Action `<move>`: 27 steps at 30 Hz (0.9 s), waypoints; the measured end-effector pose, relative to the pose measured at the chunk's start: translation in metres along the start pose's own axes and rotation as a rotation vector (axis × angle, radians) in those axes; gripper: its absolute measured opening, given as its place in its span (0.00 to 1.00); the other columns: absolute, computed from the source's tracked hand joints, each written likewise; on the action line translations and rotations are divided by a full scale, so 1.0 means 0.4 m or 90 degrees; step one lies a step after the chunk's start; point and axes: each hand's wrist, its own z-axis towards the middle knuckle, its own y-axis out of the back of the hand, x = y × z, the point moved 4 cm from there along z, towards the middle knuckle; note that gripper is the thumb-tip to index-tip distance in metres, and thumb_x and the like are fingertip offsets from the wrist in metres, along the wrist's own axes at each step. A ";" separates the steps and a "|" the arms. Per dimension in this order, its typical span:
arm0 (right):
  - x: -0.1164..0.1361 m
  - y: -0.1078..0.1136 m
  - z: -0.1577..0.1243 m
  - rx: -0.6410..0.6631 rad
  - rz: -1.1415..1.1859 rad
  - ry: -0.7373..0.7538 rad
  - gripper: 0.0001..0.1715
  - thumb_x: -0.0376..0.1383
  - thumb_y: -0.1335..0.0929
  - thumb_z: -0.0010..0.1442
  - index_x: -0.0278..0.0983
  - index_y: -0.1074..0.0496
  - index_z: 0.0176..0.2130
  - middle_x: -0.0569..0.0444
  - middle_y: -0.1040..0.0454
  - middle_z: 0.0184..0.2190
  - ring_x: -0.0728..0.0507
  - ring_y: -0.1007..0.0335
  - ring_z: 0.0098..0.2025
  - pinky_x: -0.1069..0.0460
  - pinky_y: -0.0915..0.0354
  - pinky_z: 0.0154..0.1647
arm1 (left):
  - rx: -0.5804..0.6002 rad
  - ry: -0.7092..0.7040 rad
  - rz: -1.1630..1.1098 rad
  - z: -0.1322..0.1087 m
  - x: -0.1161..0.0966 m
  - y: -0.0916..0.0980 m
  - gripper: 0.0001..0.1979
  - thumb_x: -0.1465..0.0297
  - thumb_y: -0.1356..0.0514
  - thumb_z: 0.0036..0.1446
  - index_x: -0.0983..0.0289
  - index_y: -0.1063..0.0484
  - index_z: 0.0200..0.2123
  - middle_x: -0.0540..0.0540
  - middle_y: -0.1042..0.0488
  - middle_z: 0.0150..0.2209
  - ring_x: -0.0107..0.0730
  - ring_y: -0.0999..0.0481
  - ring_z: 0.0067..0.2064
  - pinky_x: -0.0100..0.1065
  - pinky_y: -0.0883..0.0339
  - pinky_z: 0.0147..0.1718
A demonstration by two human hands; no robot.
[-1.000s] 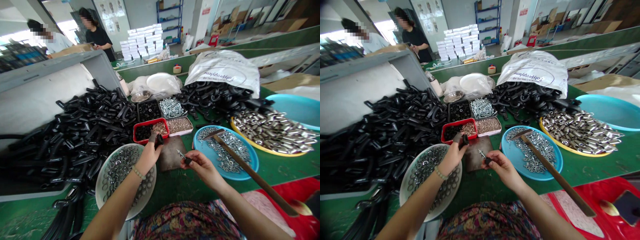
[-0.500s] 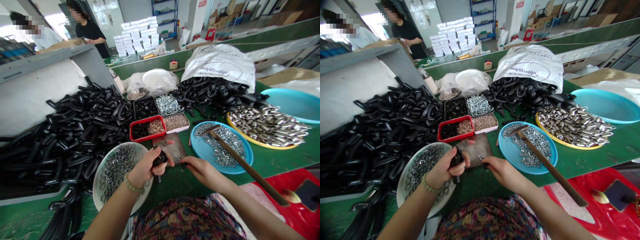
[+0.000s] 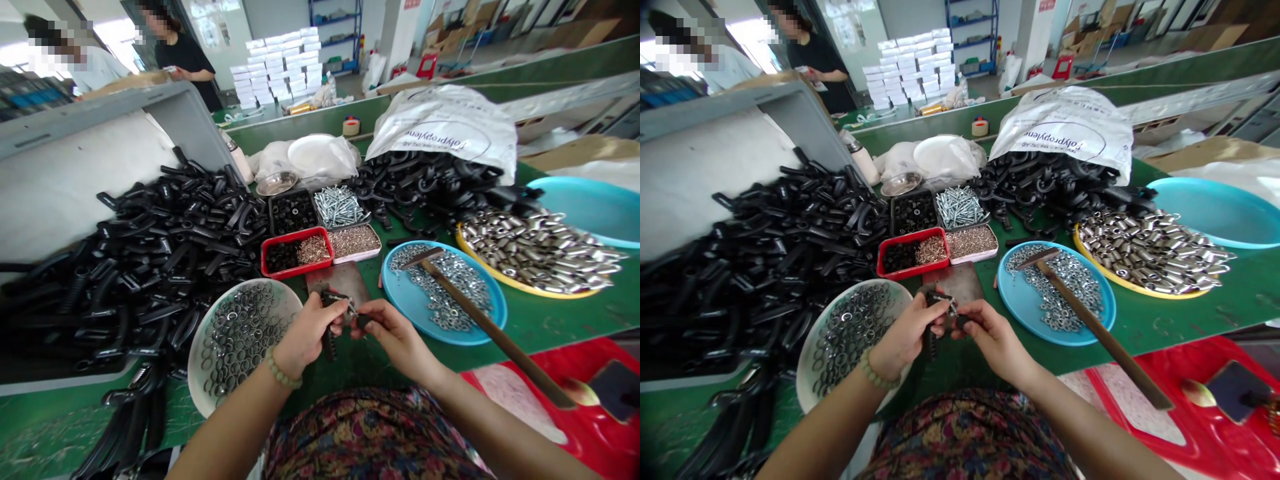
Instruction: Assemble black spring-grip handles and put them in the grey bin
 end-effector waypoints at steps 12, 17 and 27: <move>0.001 0.003 0.024 0.209 0.363 -0.142 0.17 0.41 0.33 0.60 0.39 0.42 0.46 0.55 0.25 0.33 0.49 0.25 0.31 0.51 0.30 0.34 | 0.146 -0.119 0.361 -0.037 -0.012 0.020 0.17 0.66 0.34 0.49 0.65 0.33 0.40 0.54 0.27 0.35 0.34 0.28 0.38 0.33 0.35 0.38; 0.003 -0.011 0.034 0.204 0.461 -0.198 0.21 0.40 0.29 0.56 0.39 0.43 0.43 0.57 0.25 0.30 0.49 0.25 0.28 0.53 0.30 0.31 | 0.069 -0.132 0.237 -0.033 0.018 0.018 0.21 0.68 0.32 0.44 0.63 0.36 0.41 0.52 0.26 0.34 0.33 0.26 0.34 0.35 0.33 0.37; 0.001 -0.060 0.029 0.144 0.475 -0.241 0.25 0.44 0.29 0.55 0.40 0.45 0.43 0.56 0.24 0.29 0.47 0.23 0.29 0.53 0.30 0.30 | 0.070 -0.163 0.160 -0.042 0.019 0.020 0.22 0.66 0.36 0.49 0.62 0.38 0.47 0.50 0.27 0.35 0.30 0.26 0.34 0.33 0.32 0.37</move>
